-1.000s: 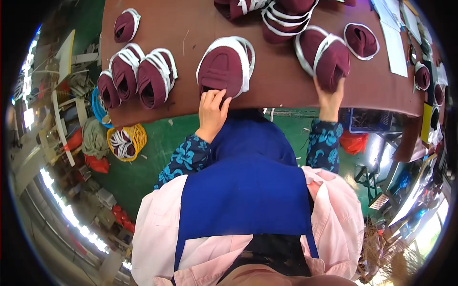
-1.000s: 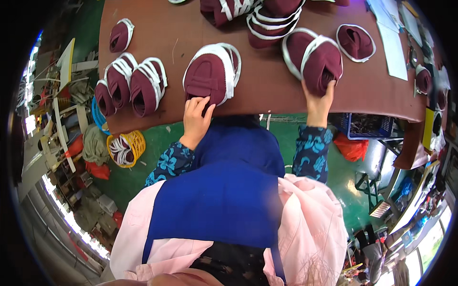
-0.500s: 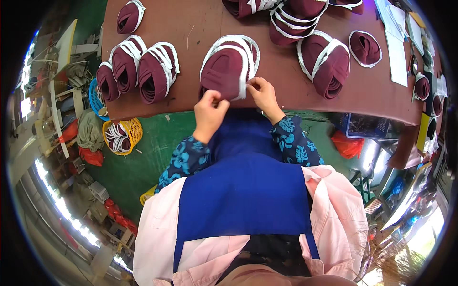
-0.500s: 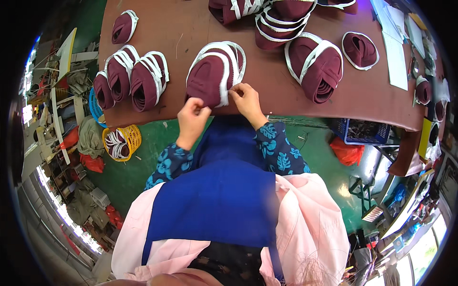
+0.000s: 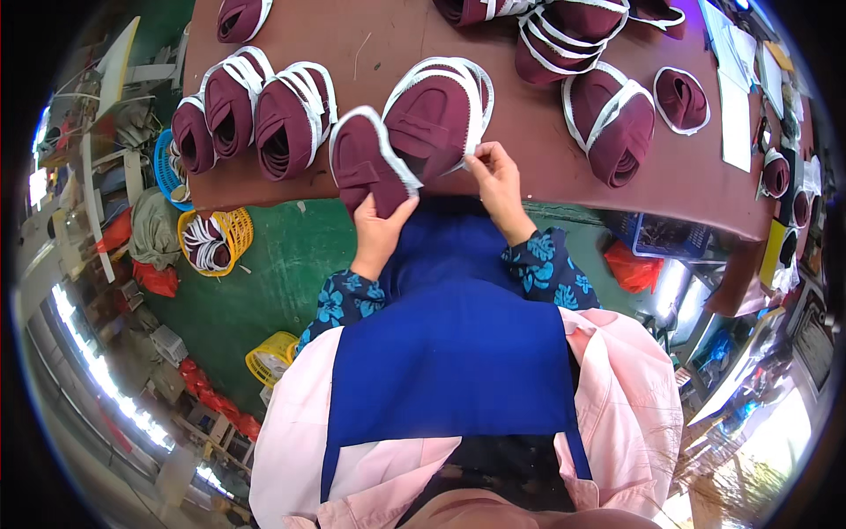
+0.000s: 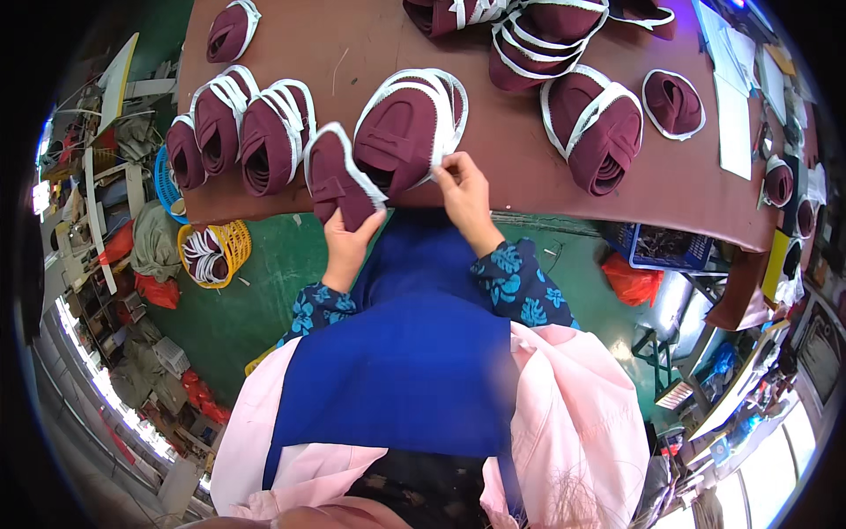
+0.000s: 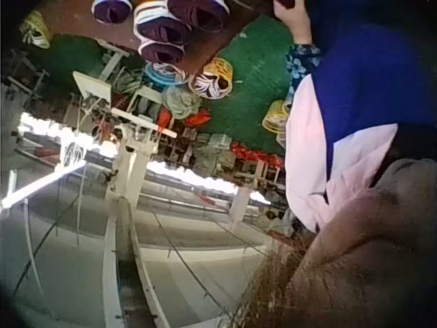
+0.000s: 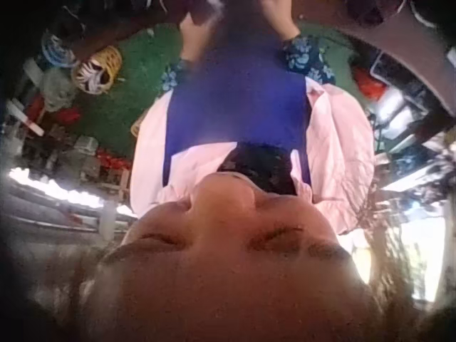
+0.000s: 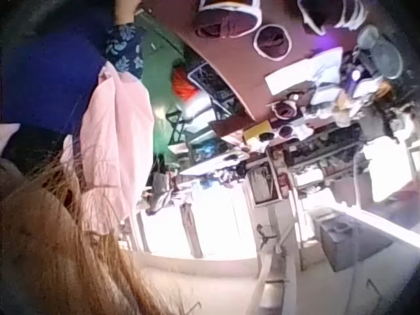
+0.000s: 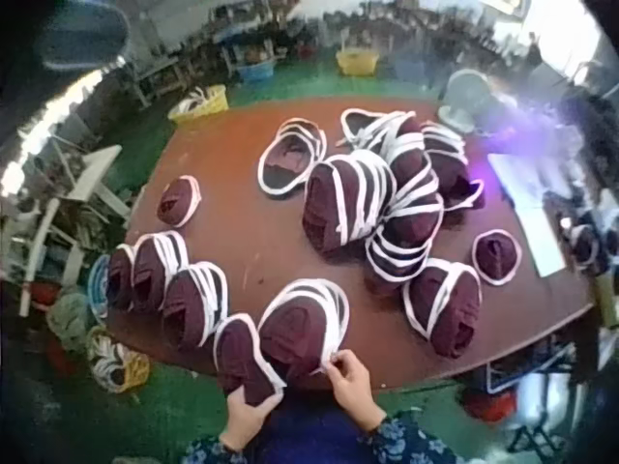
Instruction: Processing and trimming materials for shoe assembly at a factory workstation.
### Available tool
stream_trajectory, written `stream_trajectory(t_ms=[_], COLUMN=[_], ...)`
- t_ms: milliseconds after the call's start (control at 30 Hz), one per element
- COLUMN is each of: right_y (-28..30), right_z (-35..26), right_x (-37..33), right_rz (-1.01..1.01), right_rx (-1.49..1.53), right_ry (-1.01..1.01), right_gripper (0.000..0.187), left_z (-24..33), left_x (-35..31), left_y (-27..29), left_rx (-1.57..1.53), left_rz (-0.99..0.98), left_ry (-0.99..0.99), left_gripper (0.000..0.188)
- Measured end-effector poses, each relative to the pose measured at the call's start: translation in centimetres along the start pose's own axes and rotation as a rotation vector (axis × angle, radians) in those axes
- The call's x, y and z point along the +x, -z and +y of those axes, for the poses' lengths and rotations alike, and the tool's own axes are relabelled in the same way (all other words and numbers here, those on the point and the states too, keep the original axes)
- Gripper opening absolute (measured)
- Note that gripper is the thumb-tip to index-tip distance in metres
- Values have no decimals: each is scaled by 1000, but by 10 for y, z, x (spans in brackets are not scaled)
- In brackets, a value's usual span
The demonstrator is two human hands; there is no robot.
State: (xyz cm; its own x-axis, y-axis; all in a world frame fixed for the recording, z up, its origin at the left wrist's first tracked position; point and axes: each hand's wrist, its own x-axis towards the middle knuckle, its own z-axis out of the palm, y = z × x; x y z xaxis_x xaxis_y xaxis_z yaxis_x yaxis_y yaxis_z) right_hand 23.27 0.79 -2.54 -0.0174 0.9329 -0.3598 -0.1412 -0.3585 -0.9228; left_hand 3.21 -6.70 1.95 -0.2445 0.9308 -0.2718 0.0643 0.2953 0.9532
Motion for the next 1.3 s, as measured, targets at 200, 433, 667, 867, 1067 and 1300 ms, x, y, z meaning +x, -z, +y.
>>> stream_trajectory(t_ms=[200, 433, 667, 867, 1067, 1300], right_y=[-39, 7, -5, -21, -20, -6], right_z=[-43, 11, 18, -6, -9, 13], right_x=[-20, 29, 22, 12, 12, 28], right_rz=[-133, 222, 219, 165, 173, 196], right_rx=[198, -129, -27, 85, 86, 11], right_ry=[-87, -187, -5, -163, -264, -168], right_gripper=[11, 21, 16, 20, 23, 16], left_z=[-1, 8, 16, 17, 10, 41], left_x=[8, 9, 7, 26, 48, 50], left_y=[-3, 46, 19, -9, -12, 63], left_rx=[-313, -814, -221, 468, 175, -525], left_rz=[9, 23, -46, -76, -231, -132], left_ry=[281, 596, 299, -291, 149, 453], left_gripper=[42, 41, 35, 38, 39, 47])
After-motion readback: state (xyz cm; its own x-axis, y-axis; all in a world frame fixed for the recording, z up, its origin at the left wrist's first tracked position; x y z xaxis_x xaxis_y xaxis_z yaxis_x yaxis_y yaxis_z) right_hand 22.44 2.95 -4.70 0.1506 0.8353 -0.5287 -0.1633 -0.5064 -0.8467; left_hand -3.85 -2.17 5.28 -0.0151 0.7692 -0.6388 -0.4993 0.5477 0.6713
